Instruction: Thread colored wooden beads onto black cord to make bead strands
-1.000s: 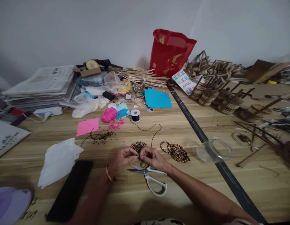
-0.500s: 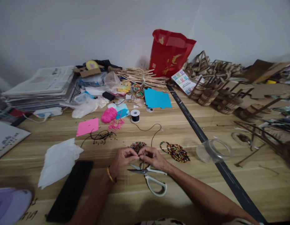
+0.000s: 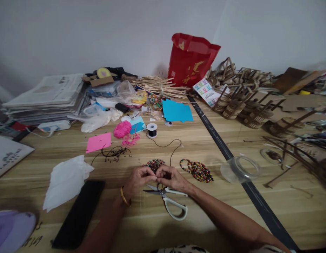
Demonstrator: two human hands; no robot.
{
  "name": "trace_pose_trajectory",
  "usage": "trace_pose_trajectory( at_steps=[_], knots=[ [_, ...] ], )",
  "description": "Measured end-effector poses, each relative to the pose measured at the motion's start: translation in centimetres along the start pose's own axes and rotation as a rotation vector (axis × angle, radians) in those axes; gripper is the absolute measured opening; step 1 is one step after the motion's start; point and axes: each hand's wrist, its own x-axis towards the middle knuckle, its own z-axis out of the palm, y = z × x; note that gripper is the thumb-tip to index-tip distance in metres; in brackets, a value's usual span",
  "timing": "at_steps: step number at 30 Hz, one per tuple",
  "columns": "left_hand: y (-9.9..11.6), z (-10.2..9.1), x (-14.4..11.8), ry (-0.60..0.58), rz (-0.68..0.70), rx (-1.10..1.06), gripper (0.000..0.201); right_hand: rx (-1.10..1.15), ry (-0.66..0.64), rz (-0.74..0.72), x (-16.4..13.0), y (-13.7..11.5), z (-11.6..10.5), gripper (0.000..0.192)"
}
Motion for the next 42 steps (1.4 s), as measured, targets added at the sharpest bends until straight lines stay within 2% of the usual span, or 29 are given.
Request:
trace_pose_trajectory(
  at_steps=[4, 12, 14, 16, 20, 23, 30, 35, 36, 38, 42],
  knots=[
    [0.4, -0.3, -0.1, -0.027, -0.007, -0.018, 0.019, -0.014, -0.015, 0.005, 0.0, -0.3, 0.0, 0.022],
    [0.7, -0.7, -0.2, 0.003, -0.019, -0.046, 0.02, -0.137, -0.036, -0.039, -0.2, -0.3, 0.0, 0.014],
    [0.7, -0.7, -0.3, -0.003, -0.017, -0.028, 0.02, -0.275, -0.023, -0.081, -0.2, -0.5, -0.1, 0.014],
    [0.8, -0.8, -0.3, -0.002, -0.015, -0.026, 0.021, -0.515, -0.044, -0.136, -0.4, -1.2, -0.2, 0.014],
    [0.8, -1.0, -0.2, 0.025, -0.013, -0.063, 0.02, -0.995, -0.291, -0.116, -1.2, -3.8, -0.4, 0.025],
    [0.8, -1.2, -0.2, 0.056, -0.016, -0.086, 0.018, -1.234, -0.416, -0.07, -2.0, -5.2, -0.2, 0.033],
    [0.8, -1.5, -0.3, 0.079, 0.017, -0.098, 0.017, -1.347, -0.45, -0.083, -3.1, -5.1, 1.8, 0.035],
    [0.4, -1.5, -0.4, 0.046, 0.028, -0.106, 0.018, -1.263, -0.625, -0.066, -3.6, -5.7, 2.3, 0.026],
    [0.4, -1.5, -0.4, 0.031, 0.031, -0.108, 0.018, -1.227, -0.61, -0.078, -3.6, -6.1, 2.0, 0.024],
    [0.5, -1.4, -0.4, 0.011, 0.043, -0.109, 0.018, -1.121, -0.495, -0.096, -3.1, -6.9, 1.0, 0.02],
    [1.0, -1.0, -0.7, 0.0, 0.058, -0.086, 0.016, -0.912, -0.143, -0.056, -1.2, -7.0, -0.6, 0.016]
  ],
)
